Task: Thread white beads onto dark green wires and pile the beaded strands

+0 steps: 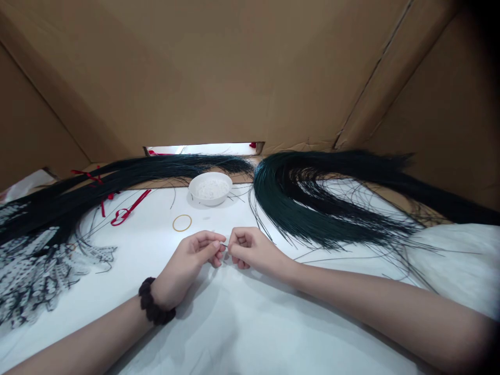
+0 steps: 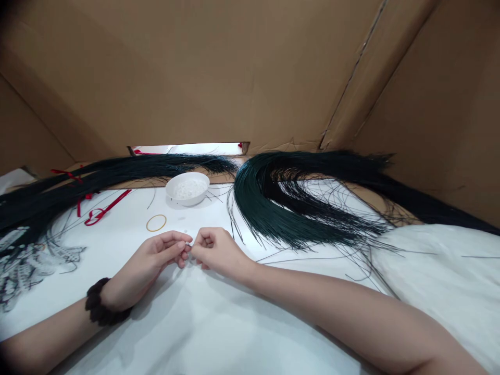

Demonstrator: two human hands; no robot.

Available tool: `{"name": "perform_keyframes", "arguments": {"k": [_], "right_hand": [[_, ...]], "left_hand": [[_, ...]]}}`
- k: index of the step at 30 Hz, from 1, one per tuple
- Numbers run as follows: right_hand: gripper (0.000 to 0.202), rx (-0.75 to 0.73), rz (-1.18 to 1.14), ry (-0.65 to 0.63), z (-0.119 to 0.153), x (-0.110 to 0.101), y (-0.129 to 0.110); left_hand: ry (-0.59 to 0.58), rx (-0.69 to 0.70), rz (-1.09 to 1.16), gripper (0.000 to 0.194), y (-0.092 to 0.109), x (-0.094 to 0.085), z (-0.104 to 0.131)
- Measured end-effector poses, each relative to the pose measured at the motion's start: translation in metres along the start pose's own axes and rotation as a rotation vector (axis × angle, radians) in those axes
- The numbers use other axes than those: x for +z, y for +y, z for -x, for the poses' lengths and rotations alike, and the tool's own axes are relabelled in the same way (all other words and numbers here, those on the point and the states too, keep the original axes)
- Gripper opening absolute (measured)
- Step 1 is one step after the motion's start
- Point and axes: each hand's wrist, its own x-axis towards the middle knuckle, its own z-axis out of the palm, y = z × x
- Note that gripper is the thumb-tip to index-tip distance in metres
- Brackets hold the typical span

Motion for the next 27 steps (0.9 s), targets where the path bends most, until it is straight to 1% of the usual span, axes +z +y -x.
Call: {"name": "perform_keyframes", "arguments": {"k": [12, 22, 27], "right_hand": [[0.005, -0.007, -0.005, 0.017, 0.0, -0.0004, -0.0002], [0.005, -0.001, 0.005, 0.006, 0.0001, -0.0001, -0.0009], [0.005, -0.006, 0.013, 0.006, -0.0004, -0.0013, 0.0015]], "left_hand": [[-0.017, 0.004, 0.006, 0.013, -0.0013, -0.0014, 0.0004], [0.001, 0.025, -0.05, 0.013, 0.001, 0.0, 0.0013], [0.001, 0.068, -0.121, 0.014, 0.0007, -0.0014, 0.001]]}}
